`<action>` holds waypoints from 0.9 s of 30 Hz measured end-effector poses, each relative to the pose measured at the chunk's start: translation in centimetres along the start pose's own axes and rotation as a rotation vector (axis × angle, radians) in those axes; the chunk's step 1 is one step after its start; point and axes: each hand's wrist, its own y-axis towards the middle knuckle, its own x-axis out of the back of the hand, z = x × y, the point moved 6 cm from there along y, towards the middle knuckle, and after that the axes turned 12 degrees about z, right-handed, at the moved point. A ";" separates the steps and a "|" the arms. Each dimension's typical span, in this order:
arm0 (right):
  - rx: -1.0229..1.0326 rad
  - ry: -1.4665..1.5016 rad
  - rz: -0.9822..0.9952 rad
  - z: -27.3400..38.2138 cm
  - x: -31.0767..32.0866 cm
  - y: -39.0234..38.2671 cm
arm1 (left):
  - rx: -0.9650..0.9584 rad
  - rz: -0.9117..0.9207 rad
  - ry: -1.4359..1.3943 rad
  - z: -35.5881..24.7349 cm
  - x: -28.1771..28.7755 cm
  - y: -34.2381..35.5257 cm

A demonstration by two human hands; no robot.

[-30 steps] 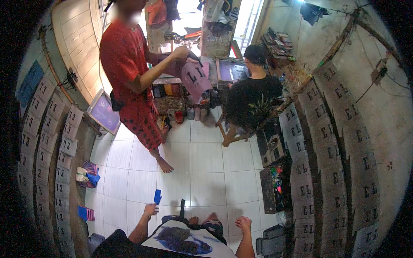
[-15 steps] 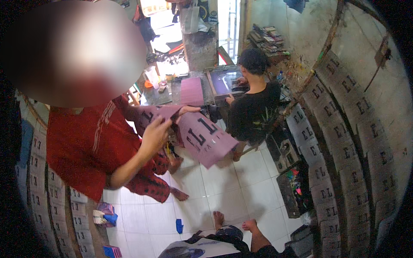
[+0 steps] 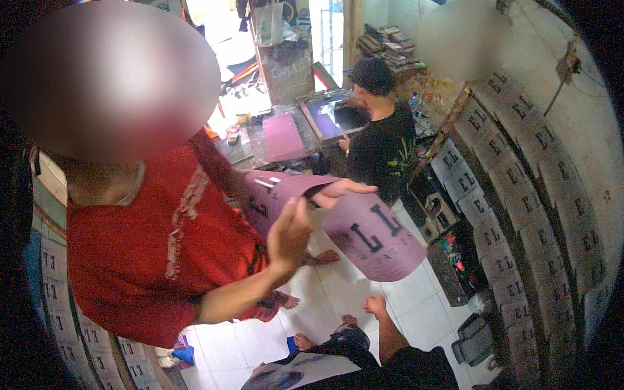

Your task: The person takes purple and grey fabric pieces from a workbench and hangs them on a series of clips along overhead racks to dry.

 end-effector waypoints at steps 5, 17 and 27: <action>-0.335 0.061 -0.096 -14.4 -2.1 -2.1 | 0.283 0.060 -0.855 10.5 0.8 3.4; -0.523 0.010 -0.093 -14.3 -11.9 -4.3 | 0.078 -0.103 -1.550 11.8 16.9 9.0; -0.630 -0.773 -0.008 -6.7 -20.6 1.0 | 0.033 0.131 -1.530 6.7 23.9 18.0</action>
